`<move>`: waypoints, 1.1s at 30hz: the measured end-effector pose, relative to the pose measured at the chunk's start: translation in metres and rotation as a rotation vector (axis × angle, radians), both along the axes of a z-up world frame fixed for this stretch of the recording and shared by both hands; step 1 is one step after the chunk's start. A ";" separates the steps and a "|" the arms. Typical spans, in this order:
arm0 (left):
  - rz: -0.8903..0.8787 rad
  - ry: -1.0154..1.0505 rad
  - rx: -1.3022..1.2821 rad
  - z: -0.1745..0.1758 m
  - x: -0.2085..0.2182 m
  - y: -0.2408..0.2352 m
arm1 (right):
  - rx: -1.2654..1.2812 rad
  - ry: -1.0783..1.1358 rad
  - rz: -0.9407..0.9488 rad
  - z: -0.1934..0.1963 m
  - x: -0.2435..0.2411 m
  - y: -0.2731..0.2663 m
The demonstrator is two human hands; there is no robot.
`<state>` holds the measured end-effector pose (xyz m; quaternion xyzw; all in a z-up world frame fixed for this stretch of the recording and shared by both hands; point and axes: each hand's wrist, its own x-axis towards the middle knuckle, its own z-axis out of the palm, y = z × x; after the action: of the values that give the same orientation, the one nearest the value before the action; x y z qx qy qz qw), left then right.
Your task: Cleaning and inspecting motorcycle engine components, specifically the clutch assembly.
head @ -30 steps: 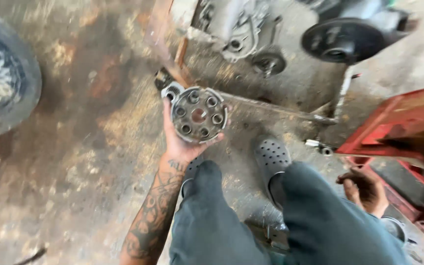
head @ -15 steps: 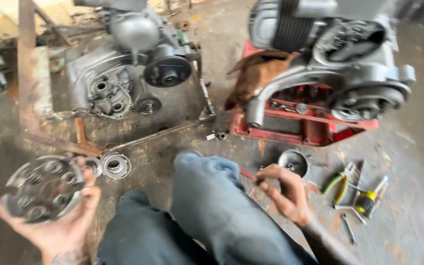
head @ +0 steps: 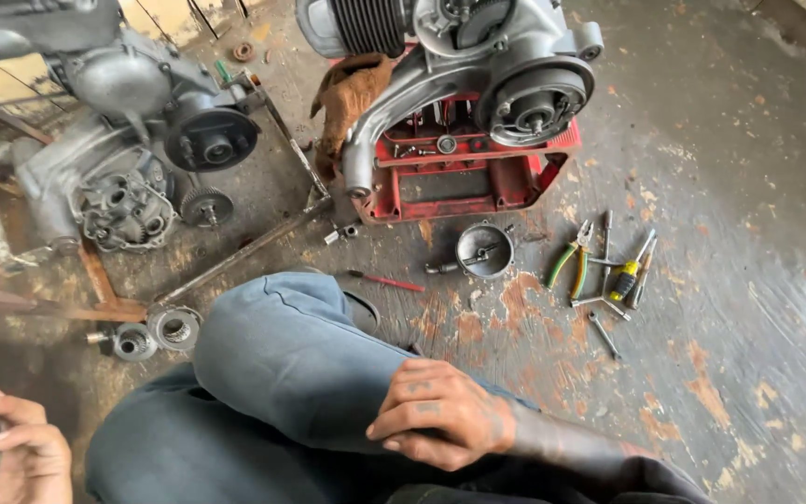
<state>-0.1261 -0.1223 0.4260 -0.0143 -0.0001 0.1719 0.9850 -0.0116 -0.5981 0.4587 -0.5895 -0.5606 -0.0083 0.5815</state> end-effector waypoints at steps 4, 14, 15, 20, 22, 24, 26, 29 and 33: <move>-0.089 -0.048 0.053 -0.001 0.006 0.013 | -0.041 0.114 0.019 -0.018 -0.009 -0.024; 0.323 0.408 0.083 0.147 0.046 -0.112 | 0.023 0.131 -0.001 0.004 0.022 -0.017; 0.303 0.280 0.143 0.158 0.052 -0.125 | 0.048 0.133 -0.031 0.006 0.026 -0.012; 0.182 -0.027 0.144 0.151 0.075 -0.104 | 0.018 0.112 -0.067 0.004 0.052 0.019; 0.165 0.051 0.141 0.134 0.079 -0.082 | 0.038 0.108 -0.126 0.000 0.060 0.033; 0.189 0.019 0.178 0.106 0.075 -0.058 | 0.030 0.112 -0.058 -0.005 0.068 0.049; 0.195 -0.018 0.219 0.083 0.072 -0.037 | 0.026 0.112 -0.010 -0.011 0.074 0.070; 0.244 0.097 0.204 0.057 0.065 -0.011 | 0.012 0.130 0.004 -0.024 0.075 0.111; 0.292 0.124 0.116 0.038 0.060 0.013 | -0.144 0.124 0.050 -0.041 0.076 0.165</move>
<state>-0.0665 -0.1088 0.4637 0.0534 0.0485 0.3136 0.9468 0.0642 -0.4333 0.4176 -0.6150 -0.5370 0.0829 0.5714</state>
